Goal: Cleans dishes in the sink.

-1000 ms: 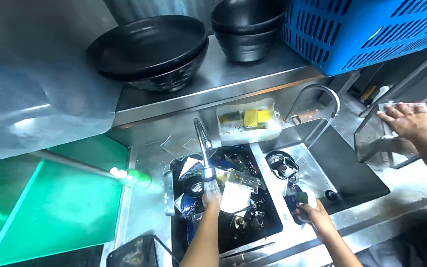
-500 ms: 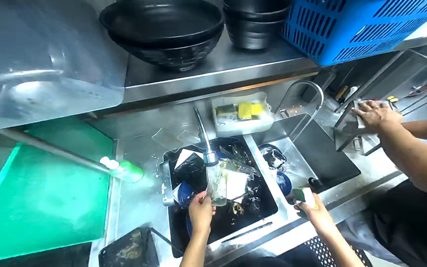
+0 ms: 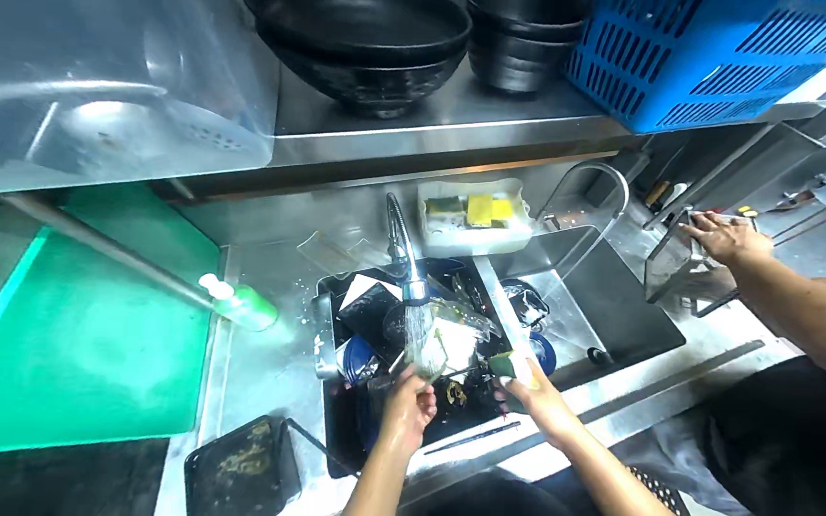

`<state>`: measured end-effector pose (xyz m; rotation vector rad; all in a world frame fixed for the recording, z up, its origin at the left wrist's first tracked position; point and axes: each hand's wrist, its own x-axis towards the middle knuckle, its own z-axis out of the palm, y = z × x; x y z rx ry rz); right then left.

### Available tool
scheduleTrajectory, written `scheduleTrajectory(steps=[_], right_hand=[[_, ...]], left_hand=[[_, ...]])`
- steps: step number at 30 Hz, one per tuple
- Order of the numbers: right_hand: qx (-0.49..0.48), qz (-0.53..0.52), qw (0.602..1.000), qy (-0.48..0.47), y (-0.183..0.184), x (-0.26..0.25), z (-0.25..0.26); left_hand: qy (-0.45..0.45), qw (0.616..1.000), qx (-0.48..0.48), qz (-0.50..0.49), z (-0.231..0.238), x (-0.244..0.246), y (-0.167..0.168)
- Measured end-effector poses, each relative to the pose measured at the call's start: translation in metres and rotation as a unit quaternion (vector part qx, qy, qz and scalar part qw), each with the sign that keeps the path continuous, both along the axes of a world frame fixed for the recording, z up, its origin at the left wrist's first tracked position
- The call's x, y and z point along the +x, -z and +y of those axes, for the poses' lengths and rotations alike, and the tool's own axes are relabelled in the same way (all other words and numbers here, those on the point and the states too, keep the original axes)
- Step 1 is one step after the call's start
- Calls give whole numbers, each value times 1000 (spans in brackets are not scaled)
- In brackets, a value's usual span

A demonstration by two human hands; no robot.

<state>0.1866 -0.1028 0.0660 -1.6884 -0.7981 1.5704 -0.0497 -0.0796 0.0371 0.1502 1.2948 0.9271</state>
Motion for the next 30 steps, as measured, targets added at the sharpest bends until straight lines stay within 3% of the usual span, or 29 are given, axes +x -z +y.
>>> scheduleTrajectory(steps=[4,8,11,16,21,26,30], right_hand=[[-15,87,996,-24,4,-41,15],[-2,36,999,-15,16,-61,24],[-25,73,997,16,15,-65,27],[-155,234,957,70,12,-67,31],[-177,312,933,35,14,-77,33],[-175,269,947,-10,19,-78,36],[-161,209,964,-28,24,-69,30]], left_hand=[[-4,998,48,-44,-29,30,18],[27,991,131,19,-47,38,24],[45,980,177,80,-46,27,22],[5,987,152,57,-26,7,10],[-14,989,143,25,-2,2,13],[8,985,154,70,9,10,13],[-4,984,176,40,17,11,17]])
